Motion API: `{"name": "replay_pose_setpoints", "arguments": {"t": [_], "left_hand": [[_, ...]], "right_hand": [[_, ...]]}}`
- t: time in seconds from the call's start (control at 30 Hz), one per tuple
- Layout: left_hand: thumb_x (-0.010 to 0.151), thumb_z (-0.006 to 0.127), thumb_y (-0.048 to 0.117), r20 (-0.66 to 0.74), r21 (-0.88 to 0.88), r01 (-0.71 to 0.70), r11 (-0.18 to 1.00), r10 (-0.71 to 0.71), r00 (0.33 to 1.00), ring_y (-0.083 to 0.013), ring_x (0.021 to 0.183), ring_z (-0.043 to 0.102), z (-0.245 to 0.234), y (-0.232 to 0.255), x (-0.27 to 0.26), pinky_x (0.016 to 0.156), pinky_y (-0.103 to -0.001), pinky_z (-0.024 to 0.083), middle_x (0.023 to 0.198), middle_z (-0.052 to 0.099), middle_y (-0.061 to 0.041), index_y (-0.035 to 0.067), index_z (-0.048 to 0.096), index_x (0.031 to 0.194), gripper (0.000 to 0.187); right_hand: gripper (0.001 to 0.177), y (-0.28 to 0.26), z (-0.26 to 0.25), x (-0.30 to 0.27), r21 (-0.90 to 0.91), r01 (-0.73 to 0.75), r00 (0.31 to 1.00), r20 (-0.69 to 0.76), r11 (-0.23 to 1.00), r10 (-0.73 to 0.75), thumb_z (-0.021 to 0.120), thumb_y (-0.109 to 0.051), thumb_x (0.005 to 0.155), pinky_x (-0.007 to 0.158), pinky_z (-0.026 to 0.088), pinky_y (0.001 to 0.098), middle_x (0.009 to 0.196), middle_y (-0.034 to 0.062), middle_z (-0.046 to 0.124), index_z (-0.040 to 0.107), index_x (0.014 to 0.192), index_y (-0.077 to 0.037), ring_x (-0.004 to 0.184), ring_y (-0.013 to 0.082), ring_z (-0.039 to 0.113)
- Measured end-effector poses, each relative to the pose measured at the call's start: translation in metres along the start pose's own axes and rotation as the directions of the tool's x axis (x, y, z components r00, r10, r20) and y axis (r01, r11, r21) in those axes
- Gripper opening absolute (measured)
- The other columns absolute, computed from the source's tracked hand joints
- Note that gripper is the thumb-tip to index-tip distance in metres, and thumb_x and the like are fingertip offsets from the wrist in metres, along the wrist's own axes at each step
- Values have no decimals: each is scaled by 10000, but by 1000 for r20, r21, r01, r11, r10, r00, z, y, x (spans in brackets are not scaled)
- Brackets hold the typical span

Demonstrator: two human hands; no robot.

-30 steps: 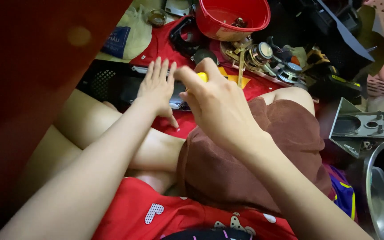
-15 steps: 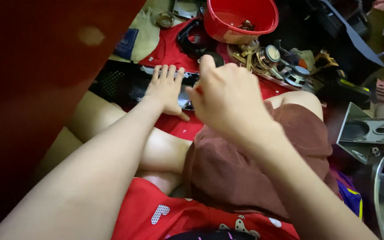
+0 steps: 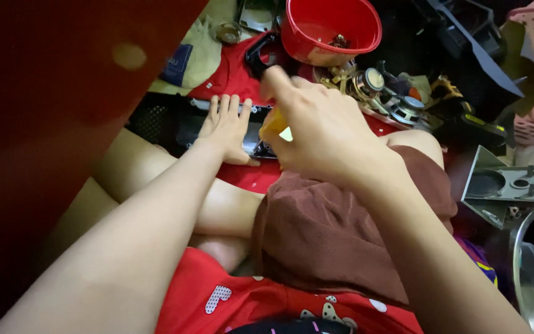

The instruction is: The person uses a screwdriver to remove screws from a black electronic device, likely a speaker, resting on their lap. They then use a knife to pry open the casing and remove a speaker component, placing it aside before continuing to unscrew and adjust internal parts.

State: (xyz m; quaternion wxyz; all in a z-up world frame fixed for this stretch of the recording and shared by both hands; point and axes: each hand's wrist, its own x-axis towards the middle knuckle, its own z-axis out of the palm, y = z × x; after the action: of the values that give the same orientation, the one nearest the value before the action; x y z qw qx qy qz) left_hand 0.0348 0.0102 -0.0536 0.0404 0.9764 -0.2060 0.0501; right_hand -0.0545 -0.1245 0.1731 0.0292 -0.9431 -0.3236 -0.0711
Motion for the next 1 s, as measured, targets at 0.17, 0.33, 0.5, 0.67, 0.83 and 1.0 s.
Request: {"name": "replay_pose_setpoints", "arguments": {"t": [0.17,0.33,0.5,0.67,0.83,1.0], "left_hand": [[358,778,703,137,10,105,994,-105,985,-409,1208,236,-11,-1,-5,1020,-515,120,1305,266,-267,-26,191,1344,1359],[309,791,743,209,49,263,964,-267,941,-350,1199,288,-14,-3,-8,1025,-458,158,1316,296,-220,-8,189,1353,1420],[337,802,712,253,39,281,959,-282,926,-379,1233,226,-16,-1,-6,1031,-479,112,1344,242,-246,-17,123,1370,1435],[320,802,749,290,108,283,953,-303,908,-374,1248,210,-16,1,-1,1026,-484,115,1376,206,-232,2,89,1378,1479],[304,815,717,272,114,281,953,-302,914,-380,1217,236,-11,2,0,1017,-485,126,1357,224,-238,-2,91,1373,1478],[324,842,661,263,119,299,947,-321,910,-377,1198,236,-15,5,0,1009,-485,102,1303,276,-228,1,104,1372,1441]], "right_hand": [[297,3,5,10,-79,39,997,-66,996,-45,685,-292,704,450,435,416,676,128,588,533,751,-41,530,338,550],[428,-4,7,10,-128,-21,993,-118,992,6,650,-402,848,411,437,436,583,170,575,519,749,-7,437,372,552],[206,-4,9,14,-34,80,990,-110,996,-84,614,-125,671,409,417,393,554,113,549,441,741,-38,471,322,546],[408,1,11,18,-37,-152,988,-39,988,151,696,-353,763,491,471,437,685,203,591,525,764,17,537,382,574],[362,1,-3,9,231,95,995,5,968,-99,655,-79,635,592,446,402,836,150,613,444,920,-6,728,346,586],[240,2,3,6,54,-109,993,-40,993,111,675,-106,617,580,453,417,719,161,625,597,820,-6,638,360,576]]}}
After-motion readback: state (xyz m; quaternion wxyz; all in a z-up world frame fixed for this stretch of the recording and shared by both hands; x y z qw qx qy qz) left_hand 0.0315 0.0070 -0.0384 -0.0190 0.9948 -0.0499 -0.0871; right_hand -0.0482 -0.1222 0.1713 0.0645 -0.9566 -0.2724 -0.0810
